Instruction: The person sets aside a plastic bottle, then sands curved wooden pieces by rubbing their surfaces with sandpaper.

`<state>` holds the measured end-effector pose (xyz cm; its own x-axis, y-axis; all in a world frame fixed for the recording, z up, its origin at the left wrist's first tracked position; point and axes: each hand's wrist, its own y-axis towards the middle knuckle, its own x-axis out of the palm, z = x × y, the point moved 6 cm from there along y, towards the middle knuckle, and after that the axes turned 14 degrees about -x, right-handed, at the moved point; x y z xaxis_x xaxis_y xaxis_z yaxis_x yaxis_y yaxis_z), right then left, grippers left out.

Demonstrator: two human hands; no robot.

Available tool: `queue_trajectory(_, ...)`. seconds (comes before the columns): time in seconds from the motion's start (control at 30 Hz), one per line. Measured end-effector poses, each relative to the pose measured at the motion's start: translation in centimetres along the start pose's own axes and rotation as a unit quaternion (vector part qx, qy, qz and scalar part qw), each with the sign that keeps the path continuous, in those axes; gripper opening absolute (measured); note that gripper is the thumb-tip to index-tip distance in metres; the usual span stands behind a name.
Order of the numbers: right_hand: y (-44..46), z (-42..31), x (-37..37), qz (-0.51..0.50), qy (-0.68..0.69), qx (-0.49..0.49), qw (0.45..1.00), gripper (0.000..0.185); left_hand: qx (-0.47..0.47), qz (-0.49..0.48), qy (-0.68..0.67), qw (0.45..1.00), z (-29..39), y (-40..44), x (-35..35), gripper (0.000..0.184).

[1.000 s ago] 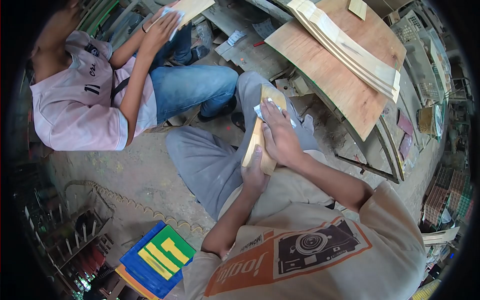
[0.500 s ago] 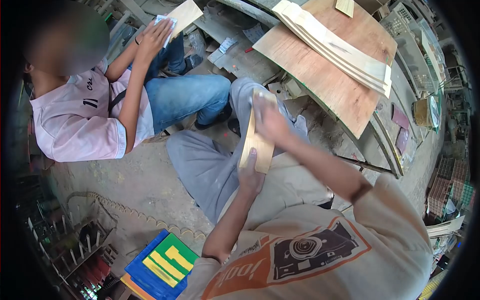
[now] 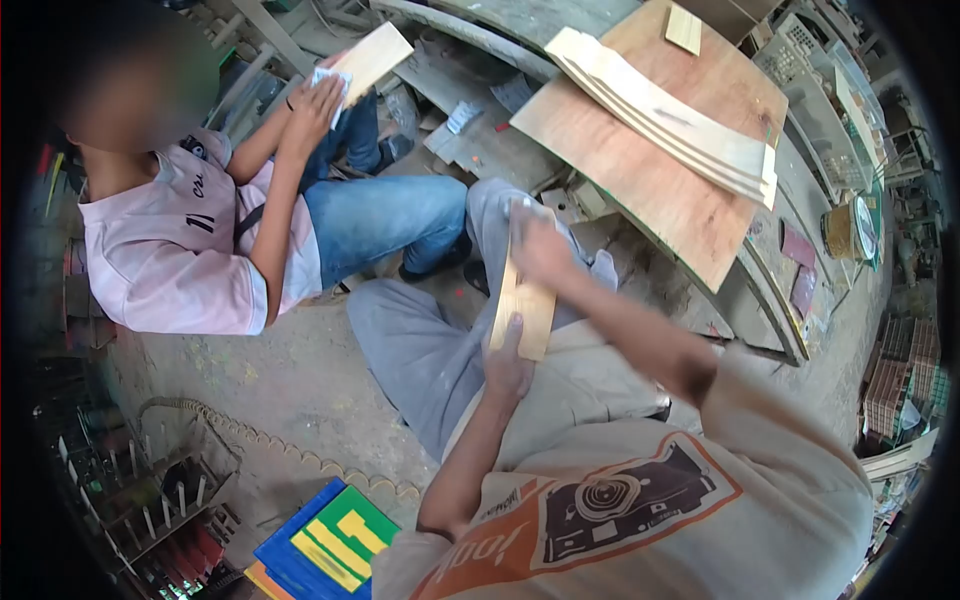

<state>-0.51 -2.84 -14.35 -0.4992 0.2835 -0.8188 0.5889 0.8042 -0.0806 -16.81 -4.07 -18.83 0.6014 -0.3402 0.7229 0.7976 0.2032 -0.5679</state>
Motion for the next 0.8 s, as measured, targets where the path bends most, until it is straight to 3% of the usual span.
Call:
queue_trajectory(0.03,-1.7,-0.7,0.9,-0.001,-0.003,-0.005,1.000,0.029,0.021,0.003,-0.029,0.999,0.2,-0.1,0.1,0.039)
queue_trajectory(0.1,-4.8,-3.3,0.7,0.234,-0.091,-0.261,0.932,0.030,-0.002,0.003,-0.063,0.998,-0.1,0.4,0.1,0.039)
queue_trajectory(0.13,-3.5,-1.5,1.5,0.234,-0.092,-0.284,0.925,0.032,-0.025,0.000,-0.089,0.996,-0.3,0.6,0.0,0.038)
queue_trajectory(0.2,2.8,3.4,2.6,0.008,0.014,-0.063,0.998,0.035,-0.026,0.009,-0.055,0.998,-0.3,0.4,0.1,0.038)
queue_trajectory(0.23,3.5,3.9,2.2,0.007,0.018,-0.058,0.998,0.035,-0.031,0.018,-0.022,0.999,-0.5,-0.2,-0.1,0.038)
queue_trajectory(0.3,4.6,4.5,2.1,-0.120,-0.016,0.023,0.992,0.035,-0.017,0.014,-0.012,1.000,-0.5,-0.5,-0.8,0.039)
queue_trajectory(0.33,1.3,2.7,2.1,0.021,0.017,0.023,0.999,0.036,0.000,0.004,-0.010,1.000,-0.1,0.1,-0.7,0.039)
queue_trajectory(0.37,-1.7,-0.2,2.2,0.202,-0.074,-0.180,0.960,0.035,0.002,0.001,-0.015,1.000,0.2,0.5,-0.2,0.039)
queue_trajectory(0.43,-4.5,-2.2,1.6,0.212,-0.058,-0.260,0.940,0.038,-0.009,-0.013,-0.082,0.997,0.2,0.7,0.4,0.039)
queue_trajectory(0.5,-0.3,2.0,2.0,0.133,-0.025,-0.148,0.980,0.036,-0.038,-0.003,-0.066,0.997,-0.4,1.2,-0.7,0.040)
queue_trajectory(0.53,4.1,5.4,3.1,0.008,-0.028,-0.070,0.997,0.036,-0.046,0.002,-0.042,0.998,-0.4,1.0,-0.7,0.040)
queue_trajectory(0.57,6.8,7.0,3.5,-0.084,-0.110,-0.051,0.989,0.038,-0.052,0.008,-0.023,0.998,-0.7,1.0,-0.6,0.041)
queue_trajectory(0.63,4.7,4.6,2.0,-0.016,-0.026,-0.016,0.999,0.036,-0.054,-0.007,-0.025,0.998,-0.9,0.8,-1.4,0.040)
queue_trajectory(0.7,-1.2,-0.3,0.8,0.253,-0.072,-0.225,0.938,0.032,-0.014,-0.034,-0.064,0.997,-0.2,1.5,-0.8,0.038)
queue_trajectory(0.77,-2.5,-1.1,0.9,0.256,-0.091,-0.259,0.927,0.028,-0.025,-0.031,-0.081,0.996,-0.4,1.8,-0.7,0.039)
queue_trajectory(0.8,-0.9,0.7,1.1,0.213,-0.052,-0.212,0.952,0.029,-0.036,-0.030,-0.090,0.995,-0.3,1.8,-0.8,0.039)
